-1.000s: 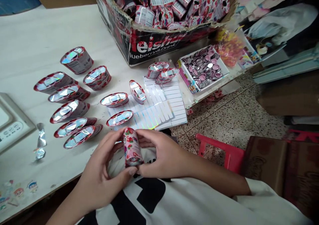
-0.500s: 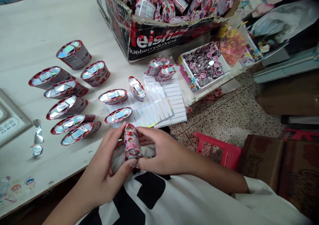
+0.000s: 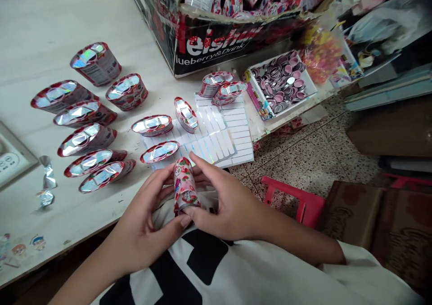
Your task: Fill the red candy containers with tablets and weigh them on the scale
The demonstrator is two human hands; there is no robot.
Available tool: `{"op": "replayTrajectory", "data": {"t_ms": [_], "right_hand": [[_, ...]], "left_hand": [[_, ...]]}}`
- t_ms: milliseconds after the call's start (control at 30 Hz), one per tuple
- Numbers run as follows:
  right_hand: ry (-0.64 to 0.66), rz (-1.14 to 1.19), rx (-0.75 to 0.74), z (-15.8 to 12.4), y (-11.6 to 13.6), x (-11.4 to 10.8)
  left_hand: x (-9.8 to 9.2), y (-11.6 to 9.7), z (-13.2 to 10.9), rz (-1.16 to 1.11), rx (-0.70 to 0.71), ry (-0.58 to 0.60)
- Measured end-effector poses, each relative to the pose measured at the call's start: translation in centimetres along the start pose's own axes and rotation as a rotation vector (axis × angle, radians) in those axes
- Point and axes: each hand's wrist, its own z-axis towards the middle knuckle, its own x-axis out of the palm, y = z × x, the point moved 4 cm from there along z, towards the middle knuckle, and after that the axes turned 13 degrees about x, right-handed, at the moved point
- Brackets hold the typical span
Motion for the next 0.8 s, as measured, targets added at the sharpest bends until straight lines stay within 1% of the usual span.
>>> {"op": "replayTrajectory", "data": {"t_ms": [133, 233, 400, 567, 700, 800], "right_hand": [[0.044, 0.000, 0.000, -0.2, 0.6, -0.1], [0.046, 0.016, 0.005, -0.4, 0.3, 0.0], [0.043, 0.028, -0.001, -0.4, -0.2, 0.2], [0.050, 0.034, 0.060, -0.1, -0.3, 0.2], [0.060, 0.155, 0.051, 0.1, -0.5, 0.1], [0.102, 0.274, 0.095, 0.1, -0.9, 0.0]], "left_hand": [[0.0, -0.4, 0.1, -0.088, -0.045, 0.003], [-0.1, -0.5, 0.2, -0.112, -0.072, -0.004], [-0.3, -0.4, 0.1, -0.047, -0.053, -0.034], [-0.3, -0.2, 0.1, -0.005, -0.081, 0.001], [-0.2, 0.0, 0.5, -0.001, -0.082, 0.020], [-0.2, -0.1, 0.7, 0.035, -0.060, 0.048]]}}
